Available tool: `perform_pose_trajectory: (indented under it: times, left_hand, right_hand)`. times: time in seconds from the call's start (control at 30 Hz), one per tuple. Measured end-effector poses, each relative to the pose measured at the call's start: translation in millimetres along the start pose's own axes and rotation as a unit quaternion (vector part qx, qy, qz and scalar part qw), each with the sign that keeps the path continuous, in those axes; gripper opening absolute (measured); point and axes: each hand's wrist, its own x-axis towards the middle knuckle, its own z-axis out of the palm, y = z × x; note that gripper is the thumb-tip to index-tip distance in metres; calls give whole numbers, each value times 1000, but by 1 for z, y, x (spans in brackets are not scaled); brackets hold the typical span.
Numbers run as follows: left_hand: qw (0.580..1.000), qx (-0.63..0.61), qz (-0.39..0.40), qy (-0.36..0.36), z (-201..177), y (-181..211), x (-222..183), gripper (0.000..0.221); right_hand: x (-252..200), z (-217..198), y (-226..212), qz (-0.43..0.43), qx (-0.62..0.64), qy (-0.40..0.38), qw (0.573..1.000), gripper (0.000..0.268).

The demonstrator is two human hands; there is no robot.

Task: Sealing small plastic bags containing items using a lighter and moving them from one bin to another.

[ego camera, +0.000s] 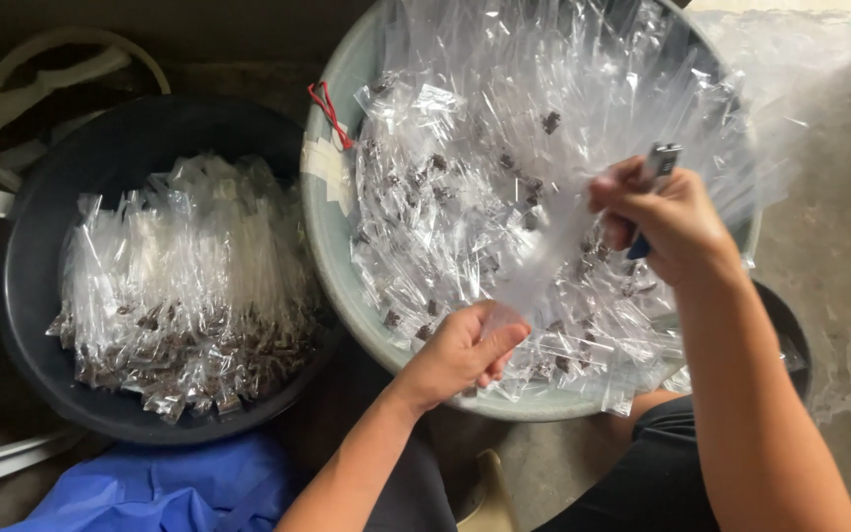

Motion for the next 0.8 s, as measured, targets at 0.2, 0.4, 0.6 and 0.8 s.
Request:
perform_pose_trajectory:
  times: [0.2, 0.4, 0.6, 0.8]
  left_hand:
    - [970, -29, 140, 199, -117, -10, -56, 29]
    - [621, 500, 1, 604, -329, -47, -118, 40]
    - [649, 471, -338, 492, -317, -73, -103, 65]
    - [640, 448, 204, 589, -260, -28, -42, 42]
  right_hand:
    - [-27, -23, -21, 17, -81, 86, 993, 12]
    - [-40, -74, 45, 119, -373, 113, 913, 14]
    - [-13, -66, 122, 169, -588, 12, 791, 31]
    - [10, -85, 137, 102, -574, 59, 810, 12]
